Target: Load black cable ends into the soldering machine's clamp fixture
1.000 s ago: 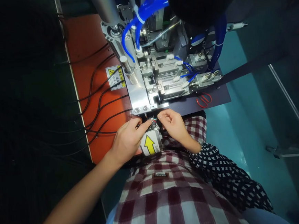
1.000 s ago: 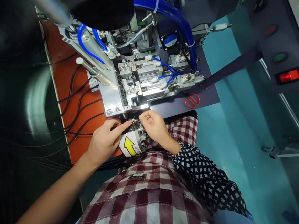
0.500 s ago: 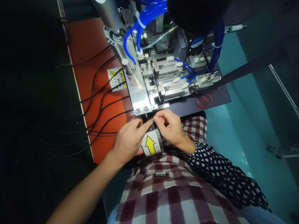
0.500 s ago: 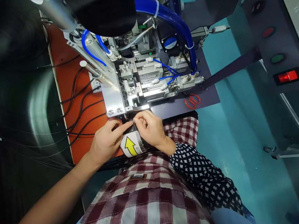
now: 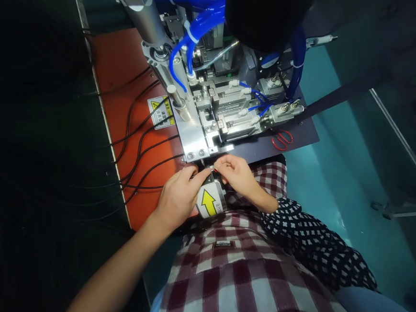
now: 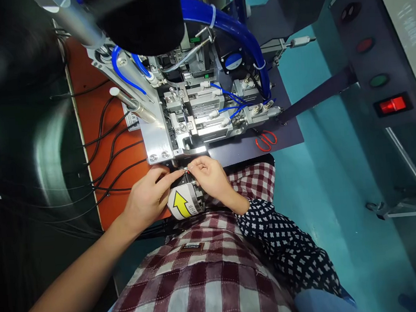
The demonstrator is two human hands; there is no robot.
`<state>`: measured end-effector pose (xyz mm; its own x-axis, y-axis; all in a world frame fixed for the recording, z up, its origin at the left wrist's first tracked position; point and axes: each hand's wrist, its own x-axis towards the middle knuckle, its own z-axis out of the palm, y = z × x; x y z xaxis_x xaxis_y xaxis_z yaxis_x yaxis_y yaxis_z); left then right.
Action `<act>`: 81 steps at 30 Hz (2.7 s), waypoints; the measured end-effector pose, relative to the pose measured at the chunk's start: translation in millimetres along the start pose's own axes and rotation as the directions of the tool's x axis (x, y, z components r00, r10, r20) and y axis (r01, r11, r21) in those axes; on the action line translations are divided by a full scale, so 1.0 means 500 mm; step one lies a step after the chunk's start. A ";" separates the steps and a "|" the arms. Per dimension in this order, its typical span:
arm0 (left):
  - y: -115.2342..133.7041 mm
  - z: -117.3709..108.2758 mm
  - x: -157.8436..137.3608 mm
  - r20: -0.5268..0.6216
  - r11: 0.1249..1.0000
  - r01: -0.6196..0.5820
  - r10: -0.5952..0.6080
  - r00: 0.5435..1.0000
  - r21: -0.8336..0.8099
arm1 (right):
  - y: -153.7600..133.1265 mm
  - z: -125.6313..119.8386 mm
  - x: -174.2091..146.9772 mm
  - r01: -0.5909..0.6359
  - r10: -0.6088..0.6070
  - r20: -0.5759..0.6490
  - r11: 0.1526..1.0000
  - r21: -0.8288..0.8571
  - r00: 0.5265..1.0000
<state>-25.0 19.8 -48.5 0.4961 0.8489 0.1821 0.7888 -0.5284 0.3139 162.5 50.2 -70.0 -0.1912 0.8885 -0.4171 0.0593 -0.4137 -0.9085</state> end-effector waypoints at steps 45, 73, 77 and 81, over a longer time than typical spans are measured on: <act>0.028 -0.003 -0.001 -0.004 0.993 0.086 -0.086 0.996 0.076 | 0.008 0.006 -0.014 0.058 -0.059 0.022 0.996 0.065 0.998; 0.024 0.001 -0.002 -0.013 0.995 0.085 -0.084 0.996 0.058 | 0.017 0.020 -0.002 0.063 -0.060 -0.052 0.997 0.045 0.997; 0.025 0.001 -0.003 -0.018 0.993 0.073 -0.071 0.997 0.093 | 0.012 0.026 0.005 -0.040 0.043 -0.017 0.989 0.145 0.999; 0.024 0.002 -0.005 -0.018 0.995 0.068 -0.067 0.998 0.069 | 0.007 0.018 0.004 -0.159 0.151 0.051 0.945 0.287 0.987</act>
<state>-16.2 11.3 -46.1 0.4357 0.8823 0.1780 0.8437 -0.4692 0.2608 153.2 48.9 -74.0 -0.2300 0.8045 -0.5477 -0.1942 -0.5894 -0.7842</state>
